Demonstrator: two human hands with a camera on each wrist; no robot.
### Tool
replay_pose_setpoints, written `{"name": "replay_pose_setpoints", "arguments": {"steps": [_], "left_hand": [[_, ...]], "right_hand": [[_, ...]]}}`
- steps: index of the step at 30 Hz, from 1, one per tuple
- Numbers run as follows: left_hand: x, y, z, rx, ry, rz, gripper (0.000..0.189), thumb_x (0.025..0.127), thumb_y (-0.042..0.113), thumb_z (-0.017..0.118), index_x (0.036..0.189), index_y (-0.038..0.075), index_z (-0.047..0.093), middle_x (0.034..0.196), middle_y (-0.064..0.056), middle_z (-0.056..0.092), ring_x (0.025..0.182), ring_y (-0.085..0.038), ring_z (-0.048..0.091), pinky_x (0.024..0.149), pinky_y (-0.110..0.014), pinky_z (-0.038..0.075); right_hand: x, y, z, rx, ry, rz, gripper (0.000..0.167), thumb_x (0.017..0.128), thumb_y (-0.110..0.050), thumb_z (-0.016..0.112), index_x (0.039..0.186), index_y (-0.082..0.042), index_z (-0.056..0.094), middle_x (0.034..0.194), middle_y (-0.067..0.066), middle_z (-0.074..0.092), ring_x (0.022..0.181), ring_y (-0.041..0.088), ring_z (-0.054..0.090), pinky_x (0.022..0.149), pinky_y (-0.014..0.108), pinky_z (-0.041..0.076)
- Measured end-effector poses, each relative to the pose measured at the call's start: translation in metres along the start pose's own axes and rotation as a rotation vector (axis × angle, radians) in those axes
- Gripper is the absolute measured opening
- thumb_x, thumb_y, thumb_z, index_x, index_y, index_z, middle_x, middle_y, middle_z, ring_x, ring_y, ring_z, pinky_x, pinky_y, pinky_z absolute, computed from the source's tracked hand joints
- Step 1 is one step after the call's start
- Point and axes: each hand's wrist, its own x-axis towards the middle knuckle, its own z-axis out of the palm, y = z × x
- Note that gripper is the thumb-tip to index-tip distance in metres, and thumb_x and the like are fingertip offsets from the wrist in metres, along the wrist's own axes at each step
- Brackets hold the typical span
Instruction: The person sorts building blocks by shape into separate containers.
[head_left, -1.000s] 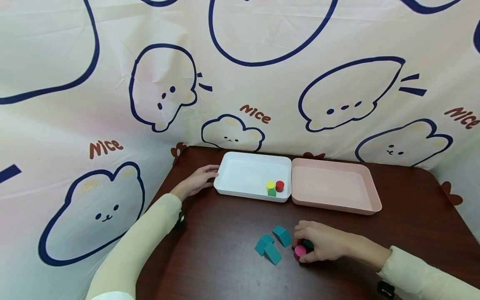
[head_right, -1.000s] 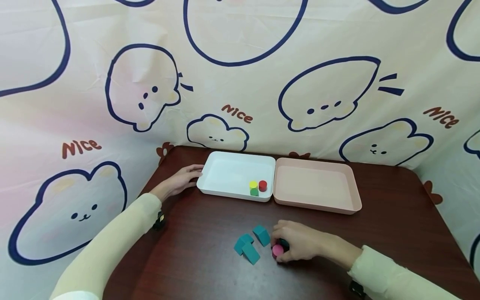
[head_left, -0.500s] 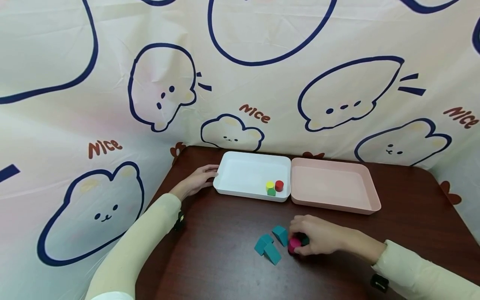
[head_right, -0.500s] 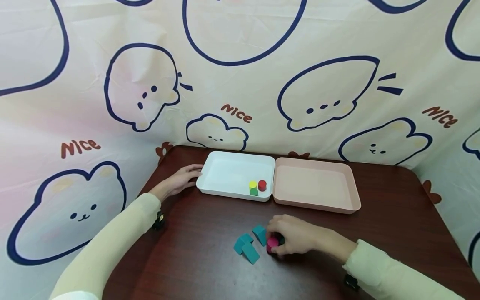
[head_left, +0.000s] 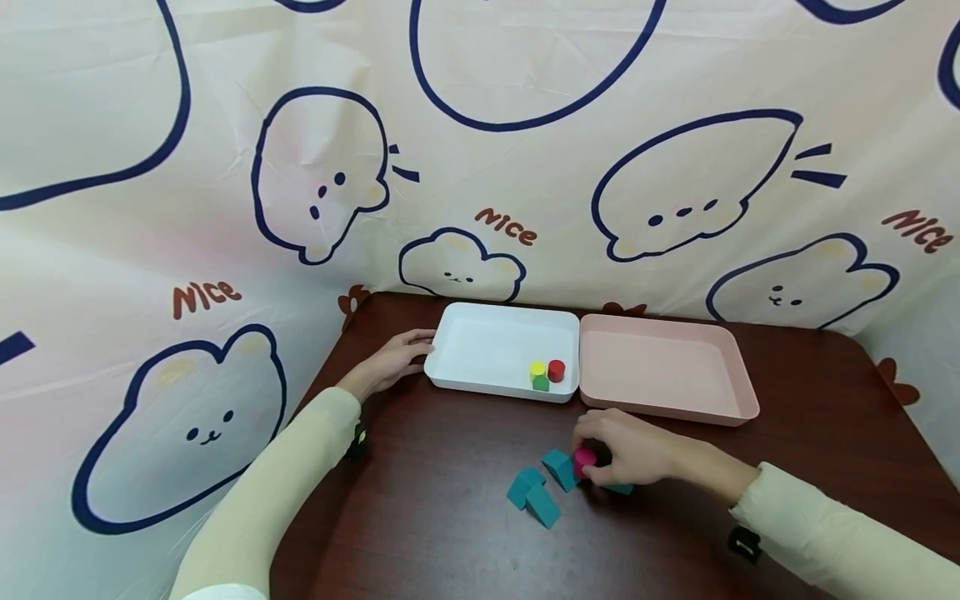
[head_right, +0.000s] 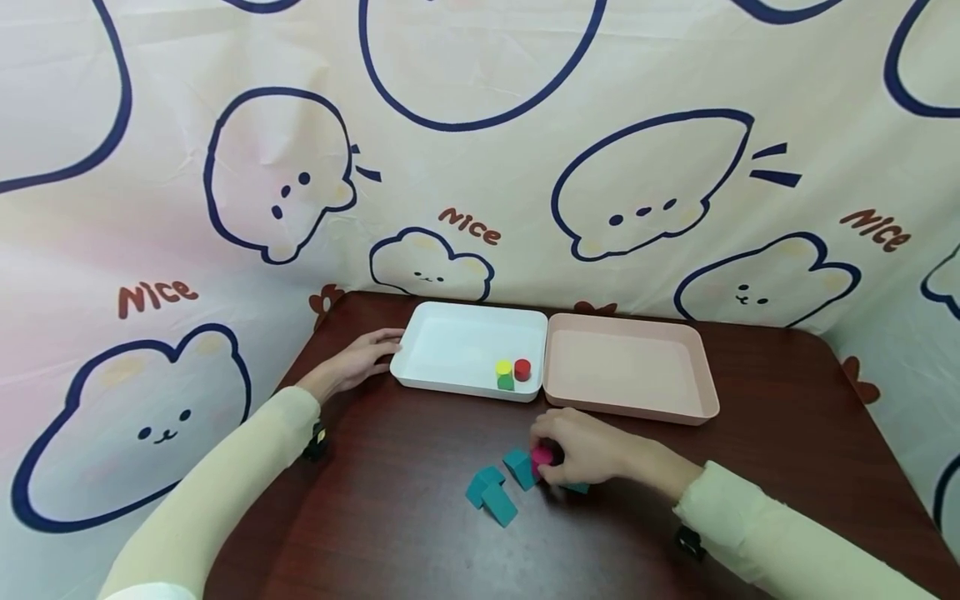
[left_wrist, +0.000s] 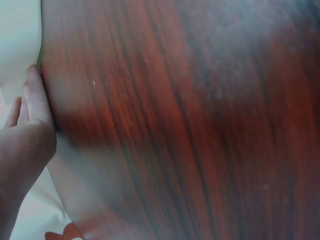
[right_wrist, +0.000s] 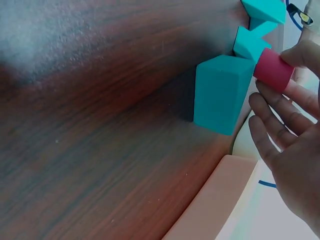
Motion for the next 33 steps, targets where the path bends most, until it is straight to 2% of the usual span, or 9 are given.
{"name": "replay_pose_setpoints", "arguments": {"steps": [9,19,24,30,33], "left_hand": [[0.001,0.000,-0.001,0.008,0.001,0.000,0.055,0.112,0.019,0.052,0.163,0.008,0.035,0.162,-0.017,0.043,0.141,-0.032,0.050,0.118,-0.051,0.042],[0.002,-0.001,-0.001,0.011,-0.005,0.006,0.056,0.112,0.020,0.052,0.164,0.009,0.034,0.162,-0.016,0.042,0.141,-0.031,0.050,0.117,-0.050,0.043],[0.002,0.001,-0.001,0.010,-0.012,0.013,0.055,0.113,0.019,0.052,0.164,0.009,0.034,0.163,-0.016,0.042,0.142,-0.031,0.050,0.117,-0.050,0.043],[0.002,0.001,0.000,0.010,-0.011,0.007,0.056,0.113,0.019,0.052,0.164,0.008,0.034,0.163,-0.016,0.041,0.143,-0.032,0.049,0.118,-0.051,0.043],[0.002,-0.001,0.000,0.010,-0.009,0.005,0.056,0.113,0.019,0.052,0.164,0.008,0.033,0.163,-0.016,0.041,0.143,-0.032,0.049,0.118,-0.051,0.043]], "right_hand": [[0.011,0.001,-0.009,-0.048,0.086,0.013,0.018,0.094,-0.023,0.080,0.110,-0.018,0.073,0.096,-0.015,0.059,0.090,0.009,0.054,0.074,0.025,0.054],[0.024,0.011,-0.020,-0.049,0.205,-0.003,0.024,0.092,-0.016,0.082,0.114,-0.013,0.073,0.100,-0.008,0.062,0.091,0.020,0.060,0.075,0.033,0.060],[0.033,0.019,-0.025,-0.036,0.230,0.000,0.025,0.092,-0.018,0.083,0.114,-0.014,0.073,0.101,-0.008,0.065,0.091,0.017,0.061,0.079,0.029,0.061],[0.047,0.025,-0.031,-0.029,0.272,0.012,0.028,0.091,-0.018,0.086,0.115,-0.009,0.074,0.103,-0.005,0.069,0.093,0.024,0.063,0.081,0.040,0.062],[0.054,0.027,-0.034,-0.042,0.291,0.008,0.026,0.091,-0.019,0.087,0.112,-0.009,0.075,0.102,-0.004,0.070,0.094,0.022,0.063,0.084,0.042,0.061]]}}
